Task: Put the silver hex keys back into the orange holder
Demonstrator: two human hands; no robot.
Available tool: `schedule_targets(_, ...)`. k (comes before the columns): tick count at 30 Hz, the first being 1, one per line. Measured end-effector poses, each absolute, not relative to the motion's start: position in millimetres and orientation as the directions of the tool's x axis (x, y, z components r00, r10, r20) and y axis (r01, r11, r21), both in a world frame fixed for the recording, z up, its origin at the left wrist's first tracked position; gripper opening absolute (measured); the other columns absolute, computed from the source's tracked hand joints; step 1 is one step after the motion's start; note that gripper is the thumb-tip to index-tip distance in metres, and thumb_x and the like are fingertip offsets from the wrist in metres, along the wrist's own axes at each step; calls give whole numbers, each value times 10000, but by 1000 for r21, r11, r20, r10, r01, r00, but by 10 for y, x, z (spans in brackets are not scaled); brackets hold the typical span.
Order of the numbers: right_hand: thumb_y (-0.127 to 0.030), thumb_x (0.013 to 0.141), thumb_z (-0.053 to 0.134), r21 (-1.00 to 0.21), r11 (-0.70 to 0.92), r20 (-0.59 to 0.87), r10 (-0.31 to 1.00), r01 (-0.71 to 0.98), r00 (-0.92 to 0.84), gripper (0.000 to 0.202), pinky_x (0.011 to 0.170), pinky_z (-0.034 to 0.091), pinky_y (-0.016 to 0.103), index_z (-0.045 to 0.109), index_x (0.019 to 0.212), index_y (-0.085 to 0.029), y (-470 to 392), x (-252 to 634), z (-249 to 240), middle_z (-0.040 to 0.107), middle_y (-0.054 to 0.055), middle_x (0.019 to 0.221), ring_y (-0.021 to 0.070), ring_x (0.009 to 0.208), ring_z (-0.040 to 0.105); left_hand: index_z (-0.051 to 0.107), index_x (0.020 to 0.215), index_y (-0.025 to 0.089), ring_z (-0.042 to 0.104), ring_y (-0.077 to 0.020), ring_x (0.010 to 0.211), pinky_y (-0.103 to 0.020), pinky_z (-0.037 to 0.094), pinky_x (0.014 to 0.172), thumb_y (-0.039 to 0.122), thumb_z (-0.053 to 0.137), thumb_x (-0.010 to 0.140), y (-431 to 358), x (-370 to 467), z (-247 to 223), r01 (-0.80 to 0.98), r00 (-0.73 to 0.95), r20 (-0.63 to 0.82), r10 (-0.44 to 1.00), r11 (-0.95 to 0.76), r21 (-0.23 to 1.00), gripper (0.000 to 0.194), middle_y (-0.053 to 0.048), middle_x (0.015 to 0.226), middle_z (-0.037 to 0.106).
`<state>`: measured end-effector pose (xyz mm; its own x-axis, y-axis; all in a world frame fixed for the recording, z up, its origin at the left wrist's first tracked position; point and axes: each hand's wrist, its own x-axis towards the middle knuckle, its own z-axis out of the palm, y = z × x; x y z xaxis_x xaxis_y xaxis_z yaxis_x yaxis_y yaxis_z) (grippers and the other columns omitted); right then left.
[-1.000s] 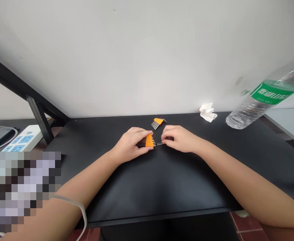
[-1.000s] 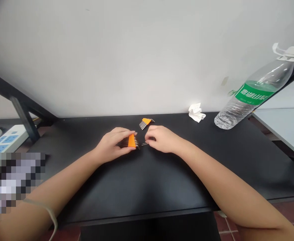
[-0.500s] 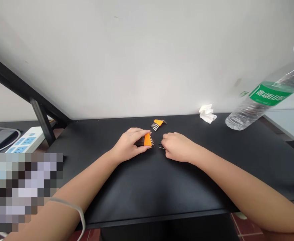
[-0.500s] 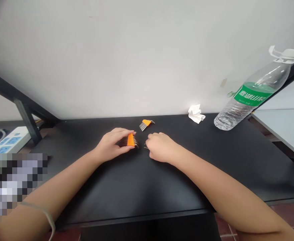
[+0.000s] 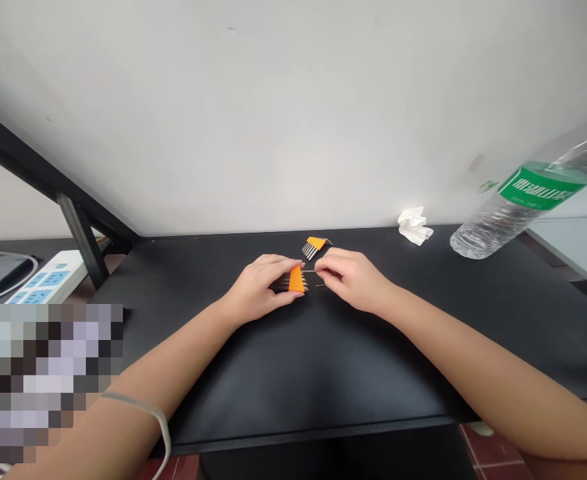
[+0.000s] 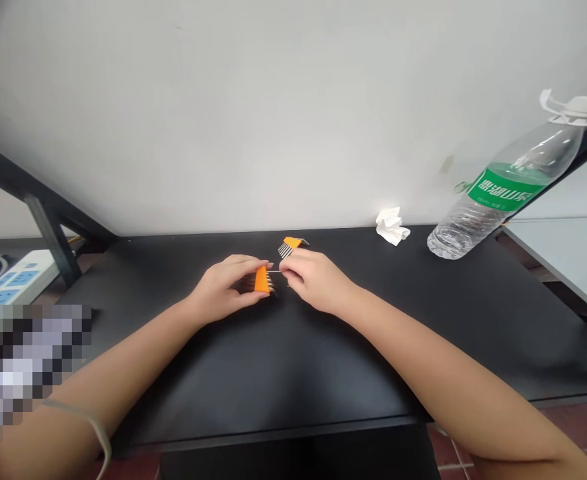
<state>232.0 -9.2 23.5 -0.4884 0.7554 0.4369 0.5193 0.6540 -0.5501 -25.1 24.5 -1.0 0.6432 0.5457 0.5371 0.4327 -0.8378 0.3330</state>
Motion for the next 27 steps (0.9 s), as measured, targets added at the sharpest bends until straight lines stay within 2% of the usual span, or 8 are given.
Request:
schedule_targets(4,-115,988,477,-536,663,452,748,523,-485,207,692,443,304,642,911,-214,-91,2319,246,610,37,864,172,764,567,659,1297,228,710,-236,1067,-398,578,973,409,780,854,246,-248,-4,441,648,533,544,-839,321,494,-91,1170,751)
schedule_targets(10,-141,1016,447,-424,672,410,740,607,-533,236,686,477,336,669,971,-205,-162,2286,261,632,83,961,184,767,582,673,1291,232,714,-246,1053,-403,591,948,411,781,846,236,-231,2,437,647,541,538,-843,314,491,-101,1154,747)
schedule_targets(12,-143,1015,439,-438,677,414,736,592,-535,241,707,490,344,670,991,-209,-197,2261,275,636,89,987,191,795,591,677,1287,234,710,-245,1042,-405,587,943,413,785,843,225,-221,7,433,650,545,529,-848,306,490,-100,1134,745)
schedule_targets(16,-131,974,474,-645,637,446,762,421,-470,200,748,513,340,650,991,-224,-212,2214,281,629,54,963,182,830,591,704,1242,240,685,-248,1016,-437,552,962,439,793,831,192,-194,25,453,647,558,520,-850,267,465,-87,1054,726)
schedule_targets(18,-138,942,520,-806,518,379,823,286,-423,151,719,519,323,640,972,-224,-191,2195,255,624,31,929,162,789,587,719,1204,234,670,-255,1012,-456,530,968,459,800,819,173,-179,37,455,649,572,501,-859,235,453,-85,1021,712)
schedule_targets(20,-177,917,586,-936,327,253,881,129,-400,78,721,534,315,637,959,-219,-165,2177,213,631,16,906,154,780,606,724,1188,233,659,-258,1005,-460,518,963,466,807,809,154,-166,51,445,658,583,477,-871,210,452,-83,999,704)
schedule_targets(23,-282,883,699,-995,90,96,917,-34,-387,98,742,544,315,665,927,-200,-136,2144,142,658,12,877,151,775,627,714,1210,244,651,-257,1005,-444,530,940,451,807,809,129,-158,72,449,639,603,477,-869,211,461,-78,985,701)
schedule_targets(27,-373,847,767,-993,-39,4,929,-111,-370,204,668,499,282,720,909,-184,-119,2102,78,651,4,798,127,697,581,697,1237,245,655,-242,996,-406,570,901,431,813,807,112,-170,80,446,603,634,484,-864,236,482,-85,1022,697)
